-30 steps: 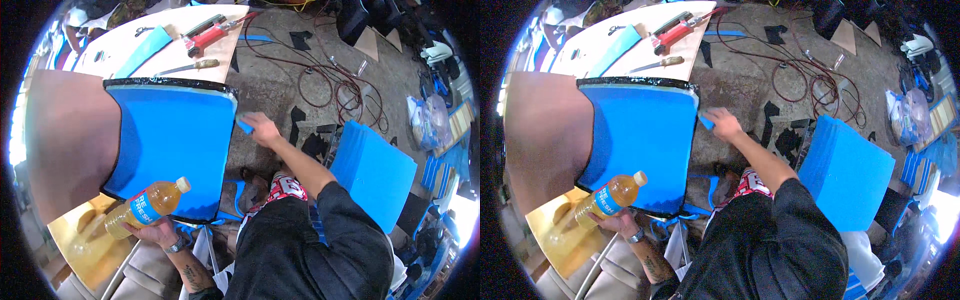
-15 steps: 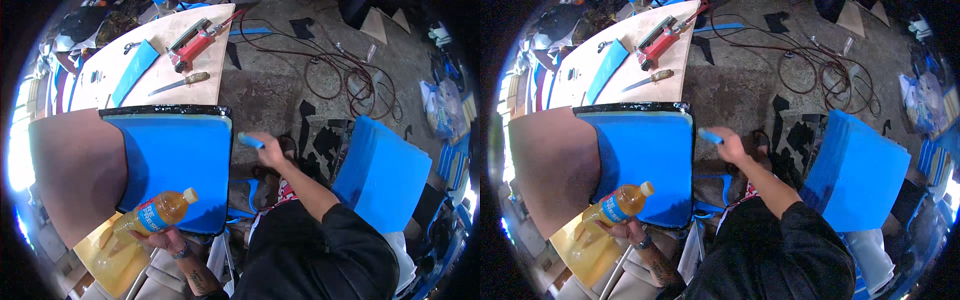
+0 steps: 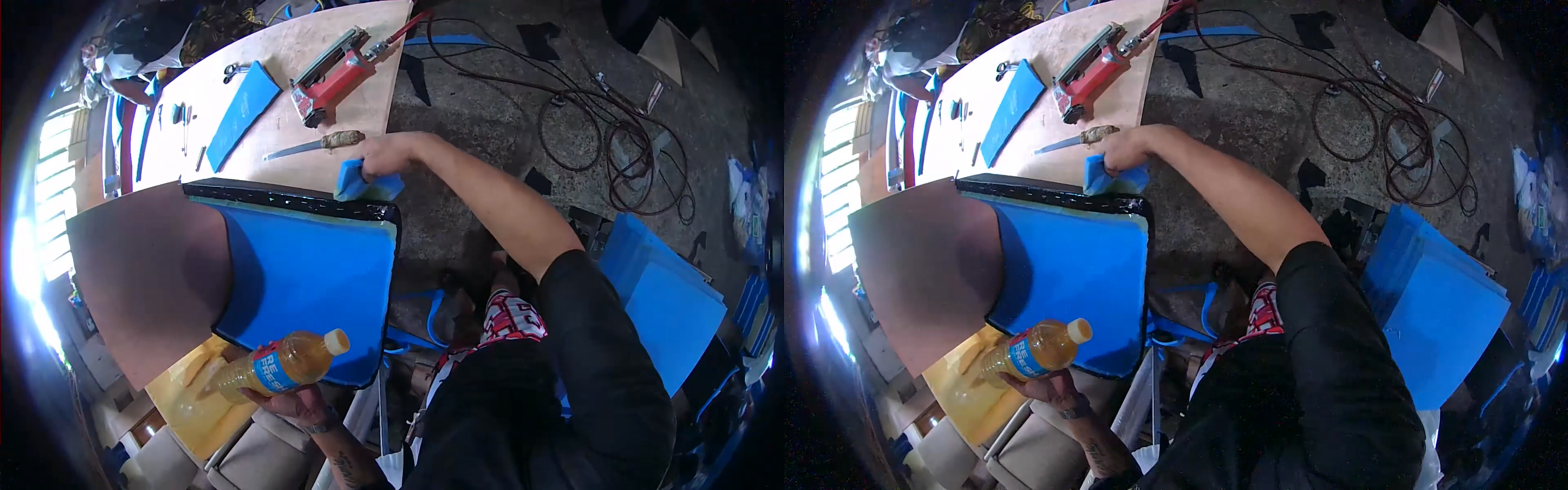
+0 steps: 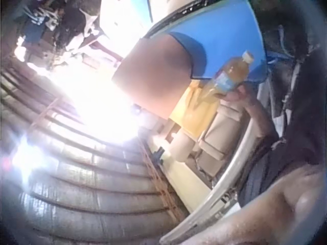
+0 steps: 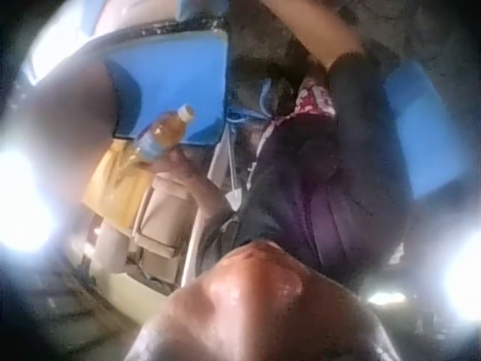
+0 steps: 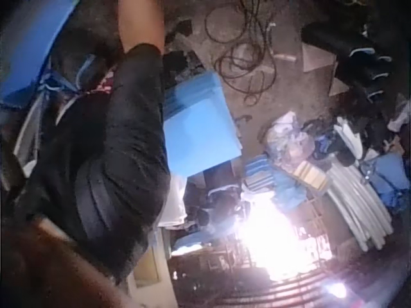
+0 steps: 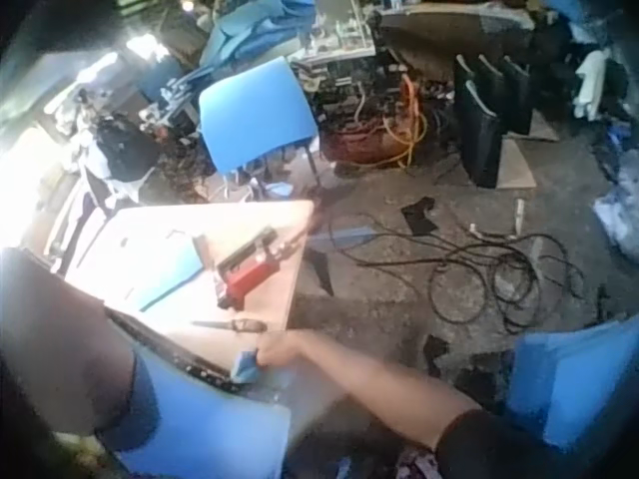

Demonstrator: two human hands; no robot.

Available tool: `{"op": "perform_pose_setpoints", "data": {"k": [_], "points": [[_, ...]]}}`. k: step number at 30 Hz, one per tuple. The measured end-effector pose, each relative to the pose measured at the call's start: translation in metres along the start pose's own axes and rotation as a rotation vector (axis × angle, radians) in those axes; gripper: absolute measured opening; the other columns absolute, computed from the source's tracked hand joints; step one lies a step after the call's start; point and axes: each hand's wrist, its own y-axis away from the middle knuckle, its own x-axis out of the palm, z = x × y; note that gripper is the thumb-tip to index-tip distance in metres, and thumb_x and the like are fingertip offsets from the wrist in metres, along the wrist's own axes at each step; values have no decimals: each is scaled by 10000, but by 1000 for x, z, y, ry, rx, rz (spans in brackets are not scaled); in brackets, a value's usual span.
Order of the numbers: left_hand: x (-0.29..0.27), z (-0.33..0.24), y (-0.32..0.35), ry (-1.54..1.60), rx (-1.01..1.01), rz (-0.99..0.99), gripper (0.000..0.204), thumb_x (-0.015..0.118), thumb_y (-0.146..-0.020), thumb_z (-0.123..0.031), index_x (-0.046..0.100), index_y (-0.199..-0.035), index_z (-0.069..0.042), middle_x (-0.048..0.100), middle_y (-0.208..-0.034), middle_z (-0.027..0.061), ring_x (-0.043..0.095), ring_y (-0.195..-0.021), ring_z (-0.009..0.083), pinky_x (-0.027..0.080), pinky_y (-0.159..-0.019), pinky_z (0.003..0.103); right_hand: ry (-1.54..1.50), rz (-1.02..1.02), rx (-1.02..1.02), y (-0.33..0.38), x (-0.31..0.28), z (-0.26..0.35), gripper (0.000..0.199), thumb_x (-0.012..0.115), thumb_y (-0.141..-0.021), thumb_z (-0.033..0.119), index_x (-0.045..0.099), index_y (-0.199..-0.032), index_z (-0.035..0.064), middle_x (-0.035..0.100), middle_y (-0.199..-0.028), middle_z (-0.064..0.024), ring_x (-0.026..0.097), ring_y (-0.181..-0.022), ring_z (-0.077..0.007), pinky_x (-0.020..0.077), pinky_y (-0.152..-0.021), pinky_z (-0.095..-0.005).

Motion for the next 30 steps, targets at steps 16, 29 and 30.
{"op": "perform_pose_setpoints", "data": {"k": [16,29,30], "points": [[-21,-8,5,16,-29,15,676,569,-801,-538,455,-1189,4,530,-1149,171,504,-1088,319,377,-983,498,24,-1025,-41,92,192,-17,541,603,-648,6,580,-1159,179,588,-1131,-78,536,-1028,-317,440,-887,-388],[-74,-42,-12,67,-53,222,739,553,-787,-572,445,-1190,39,526,-1117,186,511,-1069,315,395,-972,496,874,-466,-63,-30,64,103,426,641,-683,156,611,-1098,247,530,-1199,-23,498,-1087,-280,455,-877,-411],[-77,-46,-13,89,-71,259,718,556,-787,-571,461,-1173,27,536,-1116,177,517,-1069,315,400,-967,496,831,-398,40,-32,62,103,430,635,-683,151,610,-1102,247,527,-1204,-18,497,-1090,-273,458,-878,-400]]}}
